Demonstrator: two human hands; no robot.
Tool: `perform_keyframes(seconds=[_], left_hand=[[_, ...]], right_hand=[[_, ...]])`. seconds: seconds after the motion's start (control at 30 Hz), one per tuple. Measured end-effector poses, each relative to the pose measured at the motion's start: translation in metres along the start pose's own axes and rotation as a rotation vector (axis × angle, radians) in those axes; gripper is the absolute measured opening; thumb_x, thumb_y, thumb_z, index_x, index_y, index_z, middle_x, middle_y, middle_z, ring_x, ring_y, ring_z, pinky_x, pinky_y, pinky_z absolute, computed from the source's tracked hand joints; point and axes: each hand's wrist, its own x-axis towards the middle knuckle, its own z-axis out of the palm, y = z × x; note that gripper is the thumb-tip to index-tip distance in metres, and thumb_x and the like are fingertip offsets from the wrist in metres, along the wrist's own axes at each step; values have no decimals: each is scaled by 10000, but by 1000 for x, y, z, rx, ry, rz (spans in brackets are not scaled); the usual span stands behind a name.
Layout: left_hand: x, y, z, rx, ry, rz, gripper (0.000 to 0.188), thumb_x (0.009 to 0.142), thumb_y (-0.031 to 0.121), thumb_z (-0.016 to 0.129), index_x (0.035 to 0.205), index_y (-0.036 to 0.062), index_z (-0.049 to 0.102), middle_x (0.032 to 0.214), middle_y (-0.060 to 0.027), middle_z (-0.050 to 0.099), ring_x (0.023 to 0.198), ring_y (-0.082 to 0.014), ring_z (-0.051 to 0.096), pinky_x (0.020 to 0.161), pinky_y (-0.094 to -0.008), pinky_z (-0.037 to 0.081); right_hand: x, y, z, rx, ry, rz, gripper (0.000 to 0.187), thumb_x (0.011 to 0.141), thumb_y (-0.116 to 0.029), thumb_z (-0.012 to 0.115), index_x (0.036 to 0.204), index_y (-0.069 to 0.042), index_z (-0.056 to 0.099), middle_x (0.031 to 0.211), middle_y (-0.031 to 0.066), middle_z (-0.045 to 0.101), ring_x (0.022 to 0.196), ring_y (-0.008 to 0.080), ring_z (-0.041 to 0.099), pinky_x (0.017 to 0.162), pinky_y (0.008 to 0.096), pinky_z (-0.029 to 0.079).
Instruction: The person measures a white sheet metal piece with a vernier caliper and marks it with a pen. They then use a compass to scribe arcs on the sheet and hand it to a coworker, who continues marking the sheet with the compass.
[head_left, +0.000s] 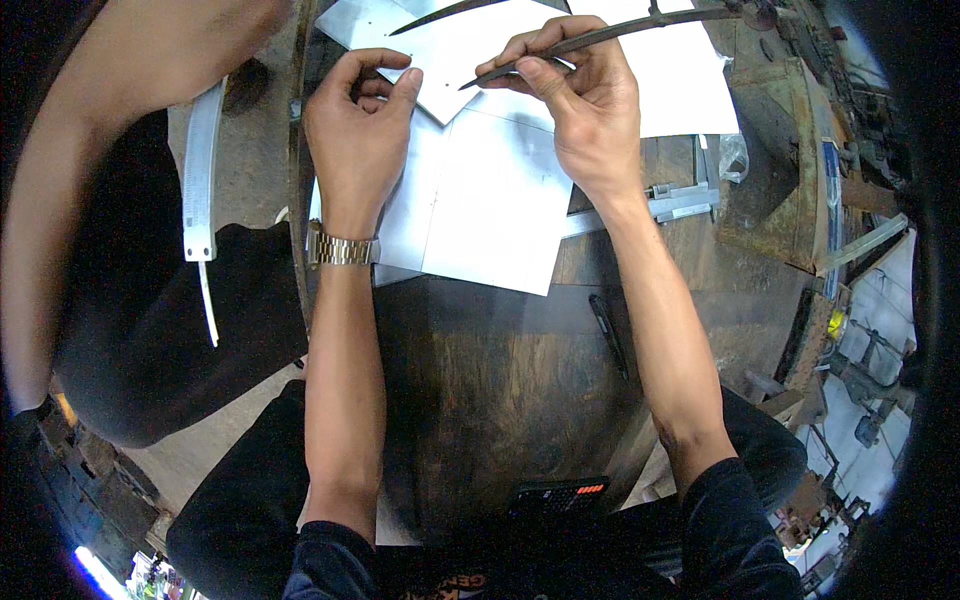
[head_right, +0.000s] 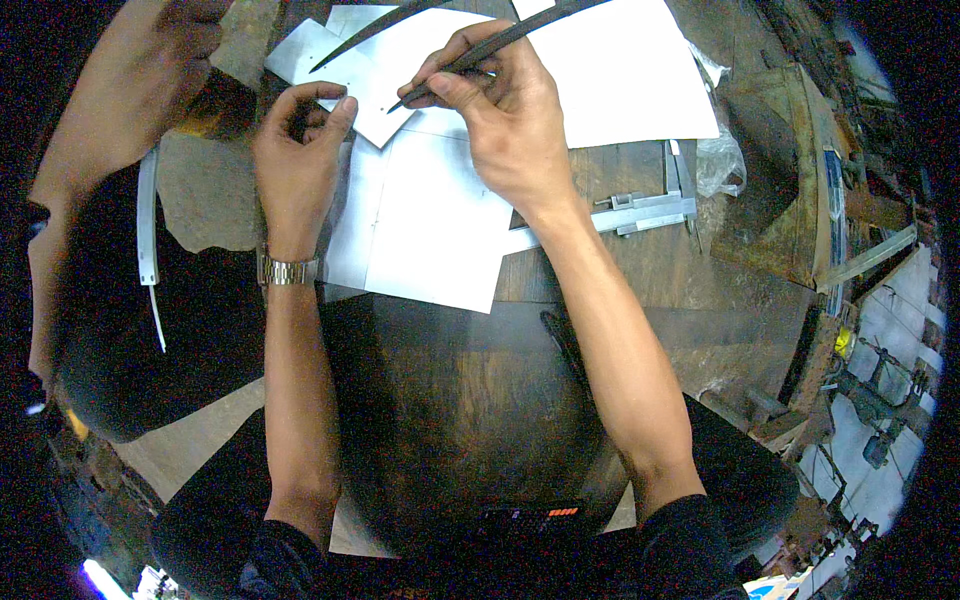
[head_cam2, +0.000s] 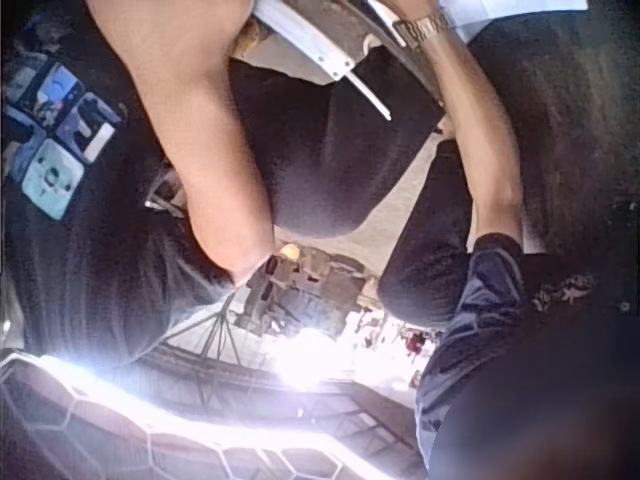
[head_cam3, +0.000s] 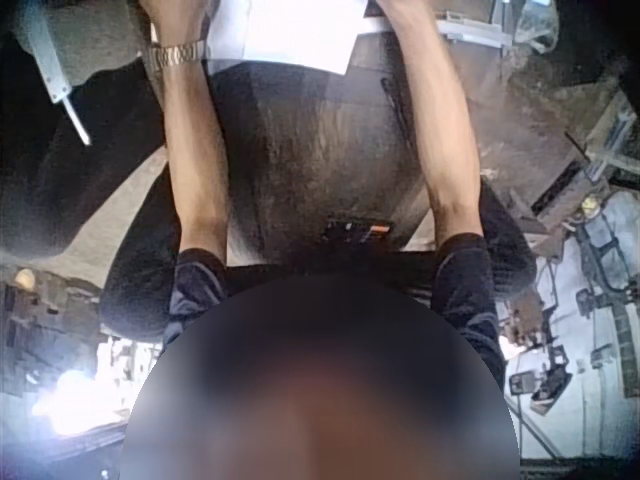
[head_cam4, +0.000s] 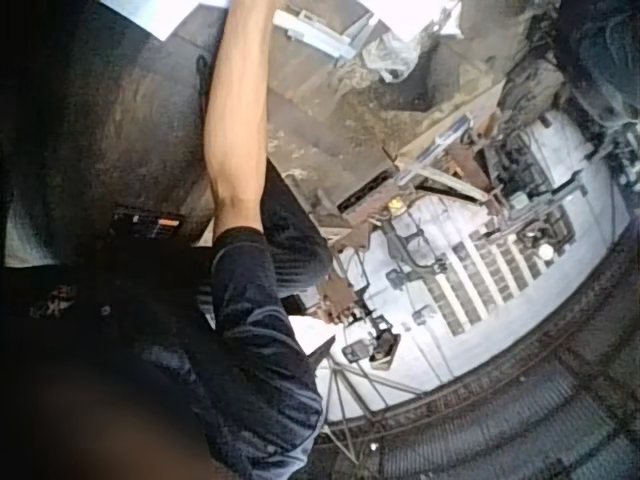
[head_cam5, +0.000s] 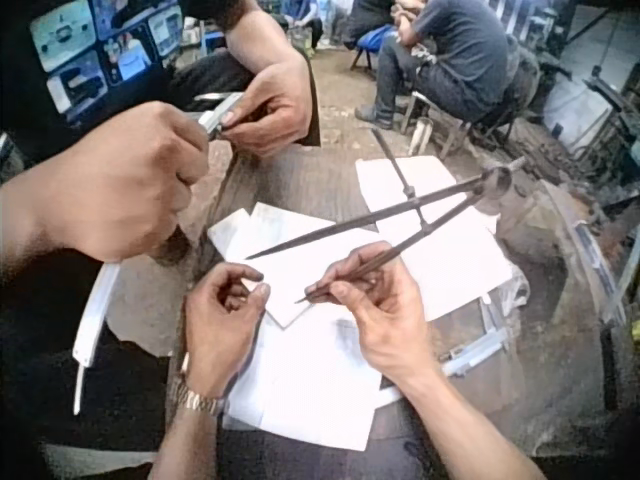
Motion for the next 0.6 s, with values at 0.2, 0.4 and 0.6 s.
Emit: perform_keyframes(seconds=[0.2, 0.4, 0.6], left_hand=[[-4, 5, 1, -100, -37, -48, 157, 900, 119, 765, 1019, 35, 709, 780, 58, 563, 639, -18, 451, 563, -180, 355], [-7, 8, 2, -229, -107, -99, 187, 944, 96, 711, 1106, 23, 651, 842, 28, 629, 688, -16, 544, 591, -186, 418], [-8, 11, 2, -268, -139, -93, 227, 963, 126, 697, 1158, 33, 626, 878, 11, 653, 721, -25, 570, 603, -195, 442]], right_hand=[[-6, 22, 1, -15, 35, -48, 193, 971, 21, 600, 1129, 1, 490, 988, 143, 680, 960, 247, 724, 874, 346, 616], [-11, 26, 0, 31, 35, -73, 189, 972, 33, 591, 1127, -13, 494, 998, 142, 685, 971, 241, 722, 876, 349, 613], [-14, 20, -4, 14, 0, -104, 194, 968, 25, 604, 1128, -20, 503, 999, 133, 685, 971, 228, 719, 875, 328, 598]])
